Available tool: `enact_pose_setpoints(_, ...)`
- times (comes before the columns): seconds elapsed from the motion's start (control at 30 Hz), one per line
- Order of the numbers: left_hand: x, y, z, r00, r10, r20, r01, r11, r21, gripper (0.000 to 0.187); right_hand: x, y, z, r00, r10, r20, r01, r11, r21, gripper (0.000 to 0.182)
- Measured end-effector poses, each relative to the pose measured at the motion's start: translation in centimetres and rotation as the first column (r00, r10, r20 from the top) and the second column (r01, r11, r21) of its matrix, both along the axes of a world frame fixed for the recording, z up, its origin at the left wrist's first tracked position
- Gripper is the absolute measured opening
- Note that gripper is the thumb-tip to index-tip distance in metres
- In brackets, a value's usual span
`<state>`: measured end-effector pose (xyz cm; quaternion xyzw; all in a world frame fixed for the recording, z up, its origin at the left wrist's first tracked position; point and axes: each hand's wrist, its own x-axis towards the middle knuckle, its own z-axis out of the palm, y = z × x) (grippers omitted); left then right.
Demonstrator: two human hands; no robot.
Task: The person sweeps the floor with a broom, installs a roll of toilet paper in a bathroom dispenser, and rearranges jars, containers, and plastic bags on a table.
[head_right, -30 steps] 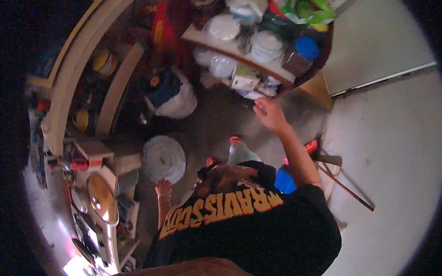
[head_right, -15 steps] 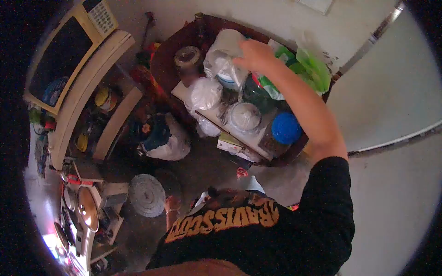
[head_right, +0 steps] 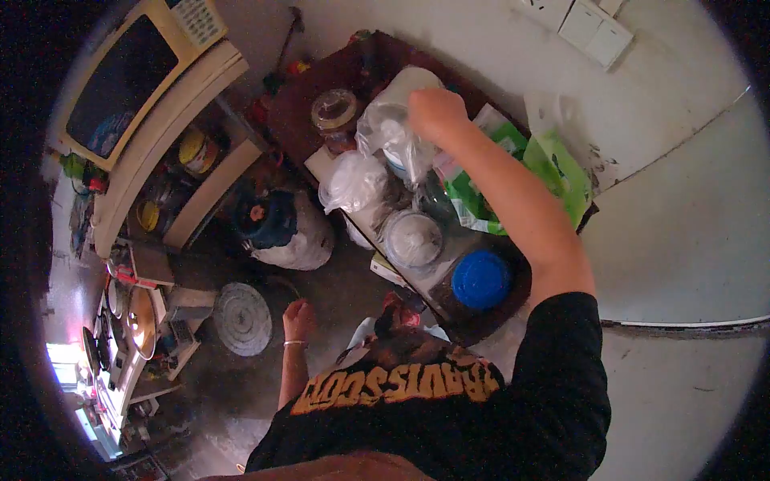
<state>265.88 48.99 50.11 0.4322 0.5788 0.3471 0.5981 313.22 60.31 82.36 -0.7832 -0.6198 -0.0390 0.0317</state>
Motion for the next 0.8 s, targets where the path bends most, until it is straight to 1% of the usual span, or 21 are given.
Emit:
enact_pose_setpoints(0.03, 1.7, 1.1, 2.4, 1.0, 0.012, -0.002, -0.012, 1.0, -0.014, 0.019, 0.1, -0.2, 0.4, 1.0, -0.006, 0.012, 0.006, 1.0, 0.004, 0.021)
enact_pose_setpoints(0.07, 3.0, 2.1, 3.4, 0.999, -0.031, 0.019, 0.031, 0.999, 0.019, 0.02, 0.3, -0.3, 0.6, 1.0, -0.007, 0.026, 0.006, 0.999, 0.038, 0.02)
enact_pose_setpoints(0.13, 5.2, 3.8, 4.7, 0.993, -0.107, 0.058, 0.102, 0.991, 0.088, 0.021, 1.0, -0.1, 0.7, 0.998, 0.004, 0.057, -0.01, 0.994, 0.104, 0.02)
enact_pose_setpoints(0.23, 8.7, 5.7, 6.1, 0.978, -0.203, 0.046, 0.186, 0.951, 0.246, 0.022, 2.1, 0.5, 1.3, 0.994, -0.083, 0.075, 0.073, 0.988, 0.133, 0.02)
enact_pose_setpoints(0.33, 11.4, 6.4, 7.8, 0.957, -0.28, 0.073, 0.242, 0.912, 0.33, 0.022, 3.5, 1.3, 1.6, 0.987, -0.16, -0.023, 0.161, 0.961, 0.223, 0.018)
enact_pose_setpoints(0.43, 13.0, 6.5, 10.0, 0.928, -0.354, 0.119, 0.316, 0.913, 0.259, 0.024, 6.3, 2.4, 0.9, 0.994, -0.104, 0.028, 0.09, 0.943, 0.322, 0.019)
enact_pose_setpoints(0.53, 14.6, 6.9, 13.2, 0.917, -0.368, 0.153, 0.331, 0.917, 0.224, 0.027, 7.3, 2.1, 2.7, 0.992, -0.086, -0.094, 0.117, 0.912, 0.393, 0.019)
enact_pose_setpoints(0.63, 16.1, 8.1, 15.6, 0.889, -0.413, 0.199, 0.353, 0.893, 0.28, 0.028, 7.9, 1.4, 5.0, 0.99, -0.07, -0.122, 0.112, 0.914, 0.39, 0.022)
enact_pose_setpoints(0.73, 18.4, 9.7, 16.8, 0.869, -0.446, 0.213, 0.349, 0.858, 0.377, 0.028, 7.4, -0.2, 7.0, 0.966, -0.058, -0.252, 0.153, 0.916, 0.372, 0.023)
enact_pose_setpoints(0.77, 19.2, 10.1, 17.5, 0.857, -0.453, 0.247, 0.336, 0.853, 0.4, 0.032, 7.5, -0.4, 7.0, 0.962, -0.064, -0.264, 0.161, 0.918, 0.363, 0.023)
enact_pose_setpoints(0.8, 20.0, 10.5, 18.0, 0.846, -0.481, 0.229, 0.352, 0.827, 0.437, 0.032, 7.5, -0.5, 7.1, 0.959, -0.068, -0.277, 0.168, 0.92, 0.356, 0.024)
